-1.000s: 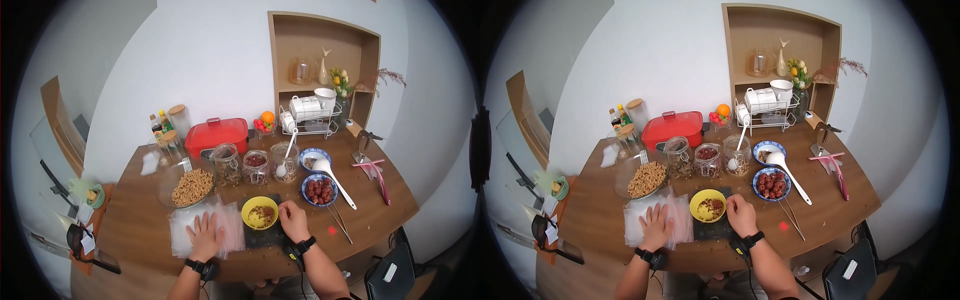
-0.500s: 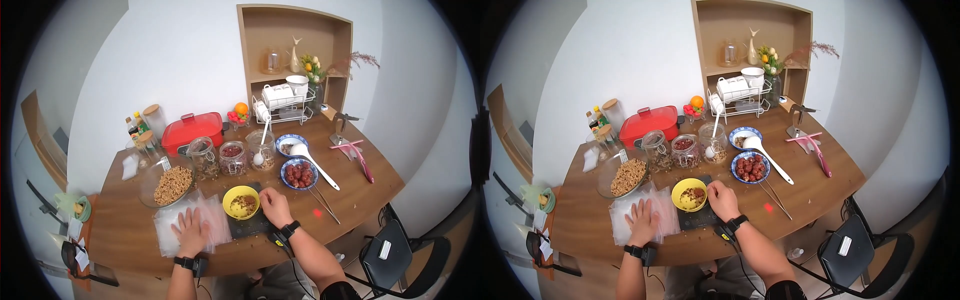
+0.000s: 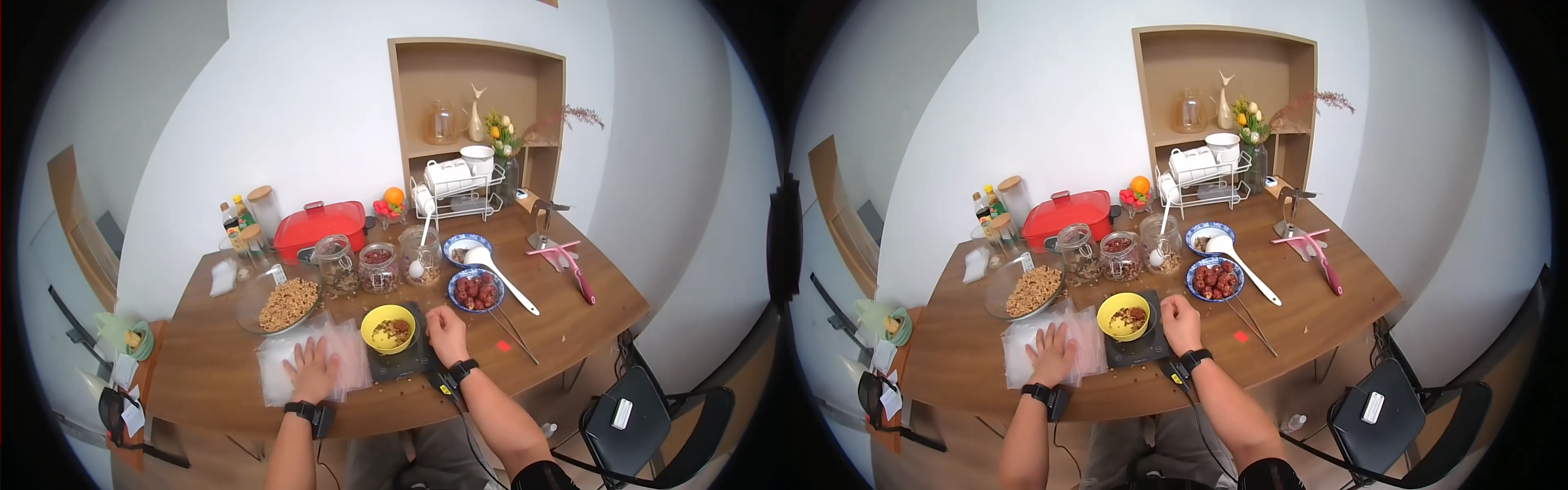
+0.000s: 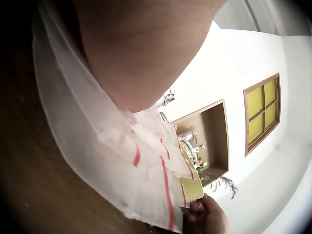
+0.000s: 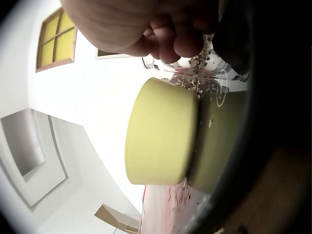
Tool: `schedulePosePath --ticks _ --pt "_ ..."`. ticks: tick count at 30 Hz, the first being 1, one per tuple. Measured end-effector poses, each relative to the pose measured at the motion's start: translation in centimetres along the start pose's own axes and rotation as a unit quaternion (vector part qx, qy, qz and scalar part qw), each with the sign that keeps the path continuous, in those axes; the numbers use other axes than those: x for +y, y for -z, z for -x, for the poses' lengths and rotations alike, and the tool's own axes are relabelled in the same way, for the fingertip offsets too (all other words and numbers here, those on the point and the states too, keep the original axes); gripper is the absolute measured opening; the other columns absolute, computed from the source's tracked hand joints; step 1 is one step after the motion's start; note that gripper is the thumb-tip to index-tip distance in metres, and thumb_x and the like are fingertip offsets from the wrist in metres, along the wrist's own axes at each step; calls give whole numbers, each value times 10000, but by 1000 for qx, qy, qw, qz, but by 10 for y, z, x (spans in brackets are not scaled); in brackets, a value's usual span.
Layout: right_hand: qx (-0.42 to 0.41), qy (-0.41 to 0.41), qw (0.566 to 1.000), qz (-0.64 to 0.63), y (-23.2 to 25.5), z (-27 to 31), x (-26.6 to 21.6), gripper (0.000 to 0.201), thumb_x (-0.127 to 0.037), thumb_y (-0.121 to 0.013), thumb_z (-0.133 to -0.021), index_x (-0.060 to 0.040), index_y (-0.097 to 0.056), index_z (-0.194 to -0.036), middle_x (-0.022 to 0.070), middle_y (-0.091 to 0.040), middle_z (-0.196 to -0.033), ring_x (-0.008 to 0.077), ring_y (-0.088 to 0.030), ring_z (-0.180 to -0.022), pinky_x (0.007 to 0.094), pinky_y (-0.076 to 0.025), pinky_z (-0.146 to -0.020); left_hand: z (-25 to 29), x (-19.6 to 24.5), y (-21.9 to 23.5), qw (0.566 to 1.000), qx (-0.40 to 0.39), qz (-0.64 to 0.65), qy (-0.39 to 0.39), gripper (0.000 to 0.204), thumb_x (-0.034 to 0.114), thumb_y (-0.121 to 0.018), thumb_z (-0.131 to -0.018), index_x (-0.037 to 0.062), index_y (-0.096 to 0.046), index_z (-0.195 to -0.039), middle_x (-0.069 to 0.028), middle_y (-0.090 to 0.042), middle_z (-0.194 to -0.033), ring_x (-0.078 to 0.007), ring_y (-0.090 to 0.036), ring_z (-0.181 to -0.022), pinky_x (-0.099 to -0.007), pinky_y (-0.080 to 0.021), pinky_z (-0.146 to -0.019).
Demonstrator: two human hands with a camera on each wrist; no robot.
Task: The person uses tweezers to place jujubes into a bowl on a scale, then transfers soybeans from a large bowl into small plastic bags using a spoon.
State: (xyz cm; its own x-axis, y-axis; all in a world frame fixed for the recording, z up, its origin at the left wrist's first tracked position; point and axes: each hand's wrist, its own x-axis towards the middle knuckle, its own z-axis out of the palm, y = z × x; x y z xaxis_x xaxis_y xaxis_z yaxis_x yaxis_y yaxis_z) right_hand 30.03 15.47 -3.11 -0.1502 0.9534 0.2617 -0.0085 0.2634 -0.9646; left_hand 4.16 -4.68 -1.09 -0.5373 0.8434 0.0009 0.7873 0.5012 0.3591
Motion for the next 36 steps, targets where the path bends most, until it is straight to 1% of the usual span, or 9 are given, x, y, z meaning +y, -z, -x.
schedulePosePath --ticks 4,6,8,10,12,18,25,34,36 --pt "13 27 999 25 29 29 -26 156 -180 -675 -1050 -37 -723 -1011 99 -718 -757 194 -705 -661 346 -551 -659 -2 0 0 1000 4 -13 -1 727 595 -441 -1086 228 -359 -1709 -141 -250 -1807 -445 -111 -1673 -768 20 -1264" --pt "48 117 982 138 61 53 -65 127 -182 -688 -1028 -68 -728 -989 113 -720 -802 287 -719 -713 398 -567 -672 -3 2 -2 1000 7 -17 1 727 597 -443 -1085 230 -361 -1708 -137 -253 -1807 -442 -115 -1672 -772 9 -1263" --pt "91 198 942 256 96 63 -73 112 -182 -724 -984 -88 -724 -1044 117 -719 -933 319 -708 -861 453 -560 -768 -3 -1 -3 1000 6 -18 2 726 595 -446 -1084 230 -364 -1707 -133 -258 -1805 -439 -119 -1671 -776 -4 -1262" --pt "127 250 853 440 135 67 -79 261 -204 -774 -926 -82 -692 -1142 145 -675 -1089 366 -648 -1018 503 -511 -871 -2 -1 -3 1000 6 -19 -2 730 592 -466 -1077 226 -373 -1702 -131 -269 -1801 -440 -136 -1666 -782 -20 -1260" --pt "138 191 812 533 166 69 -68 501 -305 -838 -867 -9 -638 -1219 209 -626 -1183 424 -593 -1101 533 -474 -936 -4 -1 -2 1000 7 -19 -1 733 591 -473 -1075 223 -375 -1701 -131 -271 -1800 -440 -139 -1664 -783 -22 -1259" --pt "70 100 768 629 205 74 -26 592 -465 -820 -864 -9 -682 -1215 224 -646 -1226 433 -595 -1188 540 -489 -1013 -6 0 1 991 116 45 -51 549 440 -618 -1036 146 -615 -1500 -160 -458 -1672 -421 -339 -1580 -764 -108 -1259" --pt "54 90 786 609 210 61 -20 341 -293 -818 -882 -51 -703 -1094 189 -677 -1077 420 -657 -1064 529 -542 -909 0 24 26 932 293 122 -173 284 236 -729 -960 100 -769 -1206 -124 -686 -1367 -326 -597 -1329 -549 -376 -1155" --pt "61 113 811 571 203 69 -29 157 -161 -734 -946 -43 -686 -1038 192 -698 -985 436 -678 -944 524 -541 -810 -47 55 23 920 291 180 -191 98 138 -709 -961 73 -751 -1022 -78 -724 -975 -287 -692 -933 -445 -482 -843" --pt "69 116 807 575 204 72 -26 150 -150 -728 -956 -41 -679 -1046 184 -686 -974 427 -669 -946 529 -532 -801 -58 59 18 920 272 218 -178 101 140 -694 -958 89 -752 -1023 -73 -729 -1003 -305 -683 -977 -461 -467 -867"
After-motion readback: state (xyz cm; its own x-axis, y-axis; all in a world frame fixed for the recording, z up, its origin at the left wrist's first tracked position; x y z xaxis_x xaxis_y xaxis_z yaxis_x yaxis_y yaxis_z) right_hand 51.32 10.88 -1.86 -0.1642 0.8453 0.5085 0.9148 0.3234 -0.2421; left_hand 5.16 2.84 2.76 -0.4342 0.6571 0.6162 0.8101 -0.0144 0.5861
